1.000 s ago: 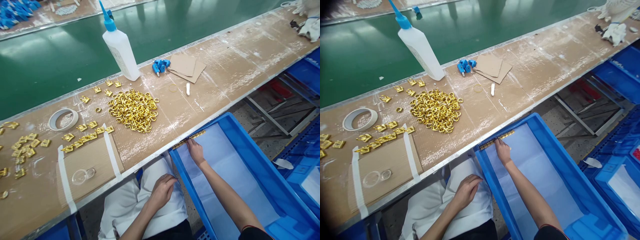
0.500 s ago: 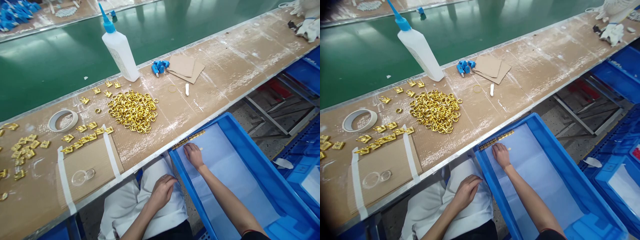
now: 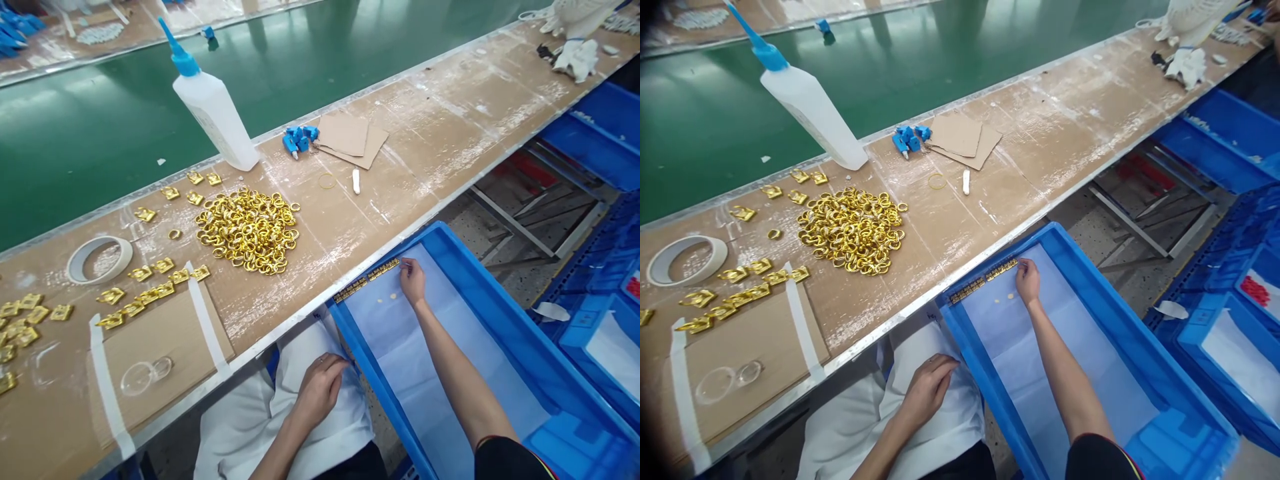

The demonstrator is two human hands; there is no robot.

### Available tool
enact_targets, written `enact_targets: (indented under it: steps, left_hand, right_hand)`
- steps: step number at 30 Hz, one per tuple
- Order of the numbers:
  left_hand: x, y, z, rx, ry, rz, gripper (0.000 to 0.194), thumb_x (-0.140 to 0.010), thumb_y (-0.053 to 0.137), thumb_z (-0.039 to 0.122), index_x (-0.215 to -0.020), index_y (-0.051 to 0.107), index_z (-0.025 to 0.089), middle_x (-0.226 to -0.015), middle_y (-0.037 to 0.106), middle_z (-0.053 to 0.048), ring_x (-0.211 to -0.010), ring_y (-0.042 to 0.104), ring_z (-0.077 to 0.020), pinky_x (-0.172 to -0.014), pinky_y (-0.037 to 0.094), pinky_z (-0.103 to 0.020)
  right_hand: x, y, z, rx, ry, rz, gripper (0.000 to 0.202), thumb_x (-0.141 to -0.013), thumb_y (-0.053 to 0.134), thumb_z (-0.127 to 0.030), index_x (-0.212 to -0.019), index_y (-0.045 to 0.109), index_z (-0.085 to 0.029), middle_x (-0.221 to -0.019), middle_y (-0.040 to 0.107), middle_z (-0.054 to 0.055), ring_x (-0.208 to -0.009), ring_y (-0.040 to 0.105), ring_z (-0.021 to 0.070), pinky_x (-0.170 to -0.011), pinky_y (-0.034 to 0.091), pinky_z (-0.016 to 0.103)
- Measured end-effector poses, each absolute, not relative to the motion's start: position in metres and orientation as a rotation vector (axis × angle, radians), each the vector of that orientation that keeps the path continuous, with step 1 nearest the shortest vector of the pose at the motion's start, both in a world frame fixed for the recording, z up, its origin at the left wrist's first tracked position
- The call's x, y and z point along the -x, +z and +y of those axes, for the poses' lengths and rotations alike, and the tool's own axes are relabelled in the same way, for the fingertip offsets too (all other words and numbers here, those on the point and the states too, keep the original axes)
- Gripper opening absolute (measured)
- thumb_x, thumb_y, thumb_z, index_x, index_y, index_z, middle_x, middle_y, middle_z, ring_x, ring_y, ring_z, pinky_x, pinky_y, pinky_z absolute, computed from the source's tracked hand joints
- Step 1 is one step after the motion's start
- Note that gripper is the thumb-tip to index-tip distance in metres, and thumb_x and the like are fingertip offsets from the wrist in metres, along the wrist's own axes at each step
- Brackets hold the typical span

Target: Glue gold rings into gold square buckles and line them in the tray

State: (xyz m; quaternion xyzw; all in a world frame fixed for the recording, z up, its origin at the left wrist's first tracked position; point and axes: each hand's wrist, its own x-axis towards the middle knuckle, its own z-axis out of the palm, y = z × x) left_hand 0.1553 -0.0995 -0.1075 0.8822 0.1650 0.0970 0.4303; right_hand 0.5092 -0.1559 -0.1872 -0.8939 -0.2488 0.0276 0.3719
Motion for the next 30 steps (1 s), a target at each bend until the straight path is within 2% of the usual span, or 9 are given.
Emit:
enact_targets:
  steps: [8, 18, 24, 30]
  left_hand:
    - [-0.155, -0.107, -0.100, -2.195, 0.240, 0.417, 0.033, -0.095, 0.042, 0.007, -0.107, 0.070, 0.020, -0.095, 0.074, -0.008, -0.087, 0.069, -0.0227, -0.077, 0.058, -0.036]
    - [-0.155, -0.107, -0.099, -2.189, 0.231, 0.409, 0.033, -0.095, 0.042, 0.007, -0.109, 0.069, 0.020, -0.095, 0.073, -0.008, -0.087, 0.068, -0.0227, -0.077, 0.058, -0.036]
    - [-0.154, -0.108, -0.099, -2.183, 0.240, 0.414, 0.036, -0.094, 0.041, 0.006, -0.110, 0.070, 0.020, -0.097, 0.074, -0.008, -0.087, 0.069, -0.0226, -0.077, 0.058, -0.036]
    - [-0.154, -0.109, -0.099, -2.183, 0.247, 0.406, 0.036, -0.094, 0.041, 0.007, -0.110, 0.070, 0.020, -0.096, 0.074, -0.008, -0.086, 0.068, -0.0230, -0.076, 0.058, -0.036]
  right_hand:
    - [-0.503, -0.186, -0.149, 2.258, 0.162, -0.613, 0.032, -0.080, 0.042, -0.019, -0.099, 0.067, -0.016, -0.088, 0.077, 0.014, -0.083, 0.073, 0.0269, -0.079, 0.058, 0.038]
    - [-0.496, -0.181, -0.151, 2.236, 0.138, -0.625, 0.031, -0.082, 0.042, -0.021, -0.100, 0.067, -0.015, -0.100, 0.074, 0.016, -0.083, 0.071, 0.0260, -0.082, 0.058, 0.041]
    - [-0.458, -0.178, -0.165, 2.197, 0.177, -0.743, 0.025, -0.077, 0.041, -0.015, -0.080, 0.065, -0.020, -0.084, 0.073, 0.010, -0.081, 0.069, 0.0254, -0.082, 0.056, 0.040]
    - [-0.435, -0.182, -0.165, 2.134, 0.237, -0.817, 0.024, -0.073, 0.041, -0.012, -0.072, 0.062, -0.023, -0.089, 0.074, 0.008, -0.086, 0.070, 0.0243, -0.084, 0.057, 0.039]
